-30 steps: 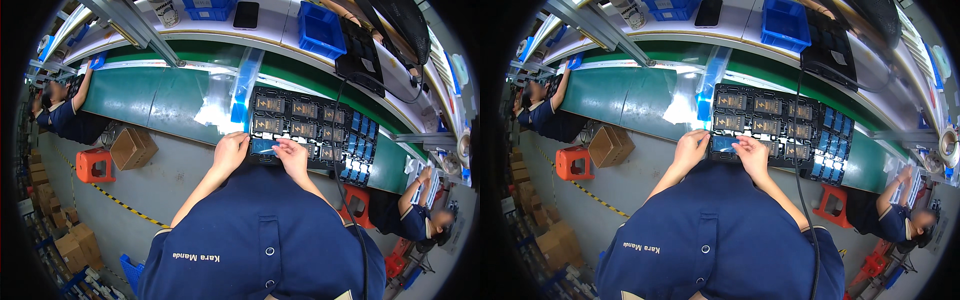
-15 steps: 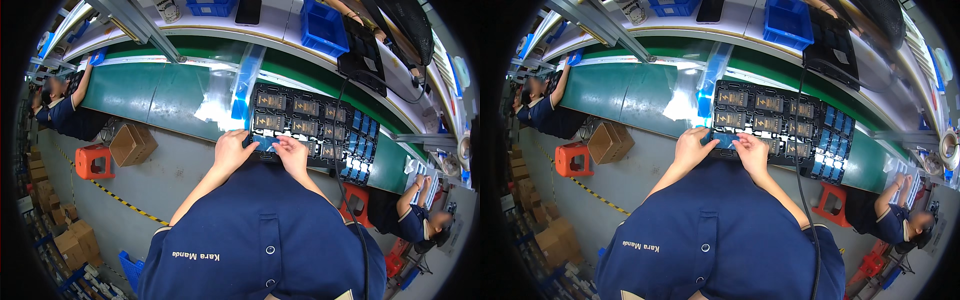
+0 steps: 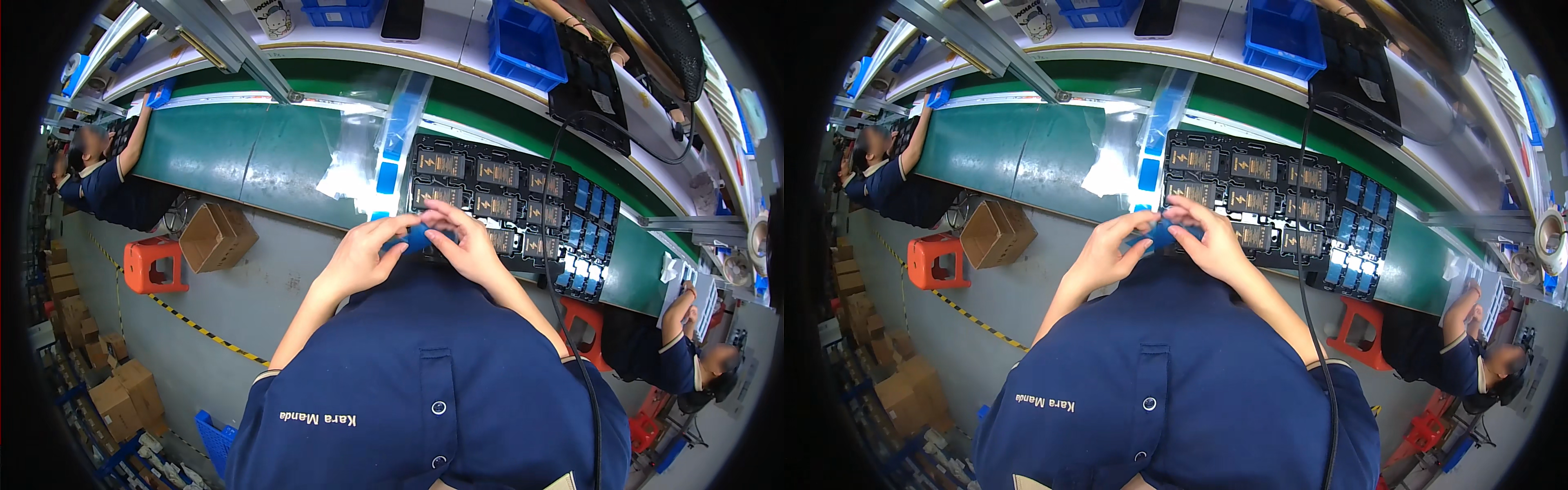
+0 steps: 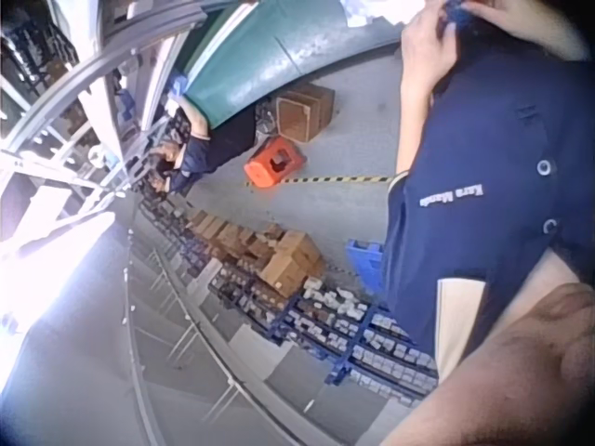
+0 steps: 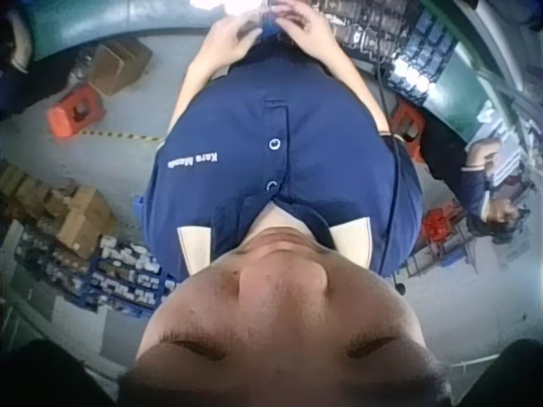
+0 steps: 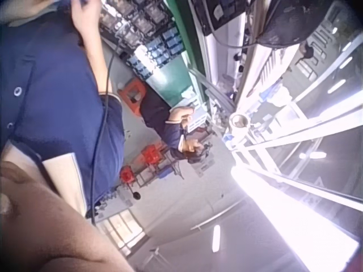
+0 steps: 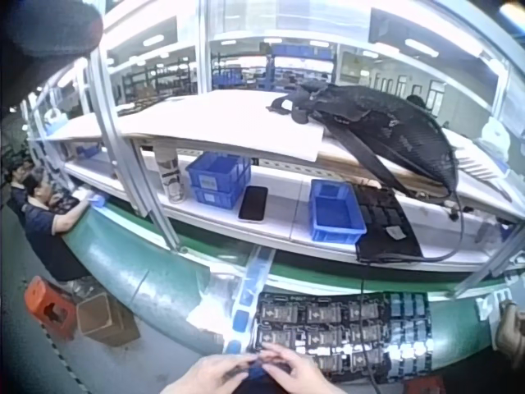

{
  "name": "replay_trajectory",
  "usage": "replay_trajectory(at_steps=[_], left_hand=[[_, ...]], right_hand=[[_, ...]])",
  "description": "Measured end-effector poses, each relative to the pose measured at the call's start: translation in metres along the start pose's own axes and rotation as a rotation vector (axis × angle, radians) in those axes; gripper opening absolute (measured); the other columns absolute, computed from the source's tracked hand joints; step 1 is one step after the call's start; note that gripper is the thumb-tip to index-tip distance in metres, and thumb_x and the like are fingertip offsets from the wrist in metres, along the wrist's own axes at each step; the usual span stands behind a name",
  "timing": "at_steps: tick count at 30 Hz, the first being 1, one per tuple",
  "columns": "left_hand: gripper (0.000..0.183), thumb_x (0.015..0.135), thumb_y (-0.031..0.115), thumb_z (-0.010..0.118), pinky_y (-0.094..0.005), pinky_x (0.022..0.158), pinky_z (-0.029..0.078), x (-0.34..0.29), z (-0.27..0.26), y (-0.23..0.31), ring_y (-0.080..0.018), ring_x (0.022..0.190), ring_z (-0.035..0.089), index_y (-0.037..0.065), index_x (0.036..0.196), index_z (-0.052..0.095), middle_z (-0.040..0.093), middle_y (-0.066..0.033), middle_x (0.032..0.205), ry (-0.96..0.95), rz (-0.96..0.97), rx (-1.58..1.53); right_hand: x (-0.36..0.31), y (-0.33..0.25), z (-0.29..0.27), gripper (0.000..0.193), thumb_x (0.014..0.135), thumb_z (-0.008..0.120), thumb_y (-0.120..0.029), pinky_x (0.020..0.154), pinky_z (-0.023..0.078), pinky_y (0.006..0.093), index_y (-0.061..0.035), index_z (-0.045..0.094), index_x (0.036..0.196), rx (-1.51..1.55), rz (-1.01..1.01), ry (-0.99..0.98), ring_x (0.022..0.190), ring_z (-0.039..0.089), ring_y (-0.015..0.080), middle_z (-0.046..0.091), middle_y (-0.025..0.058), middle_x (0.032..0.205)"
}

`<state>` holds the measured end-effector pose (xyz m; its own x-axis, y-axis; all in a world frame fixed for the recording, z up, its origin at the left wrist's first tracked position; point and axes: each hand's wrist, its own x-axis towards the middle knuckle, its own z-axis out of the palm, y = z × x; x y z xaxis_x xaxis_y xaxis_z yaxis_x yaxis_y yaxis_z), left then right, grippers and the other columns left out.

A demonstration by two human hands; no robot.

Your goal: The person is seen attaching labels or small components to black electronic components arranged on a tray.

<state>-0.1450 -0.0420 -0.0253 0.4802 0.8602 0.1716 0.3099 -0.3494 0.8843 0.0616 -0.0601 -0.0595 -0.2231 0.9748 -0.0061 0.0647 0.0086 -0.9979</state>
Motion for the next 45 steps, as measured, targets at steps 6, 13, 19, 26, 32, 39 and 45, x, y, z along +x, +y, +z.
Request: replay_trajectory(at_steps=[6, 13, 19, 26, 32, 39, 45], left_hand=[[0.025, 0.082, 0.002, 0.065, -0.0341, 0.070, 0.050, 0.002, 0.006, 0.001, -0.0285, 0.077, 0.063, 0.003, 0.107, 0.063, 0.064, -0.0130, 0.087, 0.031, -0.109, -0.093], [0.012, 0.080, 0.008, 0.071, -0.0357, 0.065, 0.049, 0.005, 0.001, -0.007, -0.0288, 0.074, 0.062, 0.000, 0.087, 0.064, 0.064, -0.0130, 0.081, 0.049, -0.059, 0.030], [0.022, 0.087, 0.019, 0.063, -0.0382, 0.063, 0.048, 0.012, -0.045, -0.047, -0.0332, 0.067, 0.061, -0.001, 0.078, 0.067, 0.064, -0.0167, 0.072, 0.178, -0.230, 0.492], [0.016, 0.082, 0.019, 0.064, -0.0425, 0.070, 0.051, 0.038, -0.021, -0.075, -0.0320, 0.081, 0.064, 0.004, 0.081, 0.069, 0.067, -0.0161, 0.078, 0.162, -0.143, 0.734], [0.016, 0.084, 0.019, 0.063, -0.0411, 0.070, 0.051, 0.058, 0.024, -0.073, -0.0335, 0.079, 0.065, 0.006, 0.088, 0.072, 0.068, -0.0167, 0.082, 0.140, -0.224, 0.479], [0.021, 0.087, 0.021, 0.063, -0.0390, 0.066, 0.050, 0.053, 0.032, -0.075, -0.0337, 0.072, 0.065, 0.004, 0.094, 0.072, 0.068, -0.0202, 0.084, 0.177, -0.270, 0.311], [0.021, 0.087, 0.021, 0.064, -0.0379, 0.068, 0.051, 0.054, 0.032, -0.074, -0.0327, 0.074, 0.066, 0.004, 0.095, 0.072, 0.069, -0.0197, 0.086, 0.164, -0.304, 0.293]], right_hand=[[-0.004, -0.002, 0.011, 0.034, 0.088, 0.061, 0.001, 0.088, 0.051, 0.0274, 0.0025, 0.055, 0.122, 0.251, 0.109, -0.005, 0.098, 0.063, 0.0145, 0.066, 0.0123, 0.106], [0.003, -0.004, 0.001, 0.016, 0.088, 0.063, -0.005, 0.083, 0.052, 0.0288, 0.0030, 0.063, 0.103, -0.170, -0.089, -0.031, 0.095, 0.065, 0.0157, 0.069, 0.0119, 0.101], [0.011, 0.024, -0.020, 0.006, 0.089, 0.062, -0.003, 0.072, 0.050, 0.0235, -0.0017, 0.062, 0.096, 0.233, 0.077, 0.420, 0.078, 0.060, 0.0073, 0.064, 0.0010, 0.087], [0.020, 0.046, -0.042, 0.016, 0.084, 0.068, 0.001, 0.066, 0.054, 0.0217, 0.0035, 0.062, 0.099, 0.255, 0.231, 0.526, 0.074, 0.063, 0.0097, 0.066, 0.0064, 0.086], [0.024, 0.047, -0.028, 0.028, 0.081, 0.069, 0.003, 0.064, 0.055, 0.0217, 0.0031, 0.060, 0.108, 0.156, 0.265, 0.459, 0.074, 0.063, 0.0084, 0.066, 0.0053, 0.083], [0.023, 0.055, -0.031, 0.024, 0.079, 0.072, 0.002, 0.063, 0.052, 0.0200, 0.0024, 0.063, 0.101, 0.066, 0.292, 0.464, 0.070, 0.062, 0.0064, 0.066, 0.0044, 0.081], [0.024, 0.054, -0.032, 0.023, 0.080, 0.071, 0.002, 0.063, 0.054, 0.0202, 0.0023, 0.062, 0.102, 0.062, 0.315, 0.437, 0.071, 0.062, 0.0075, 0.065, 0.0046, 0.083]])
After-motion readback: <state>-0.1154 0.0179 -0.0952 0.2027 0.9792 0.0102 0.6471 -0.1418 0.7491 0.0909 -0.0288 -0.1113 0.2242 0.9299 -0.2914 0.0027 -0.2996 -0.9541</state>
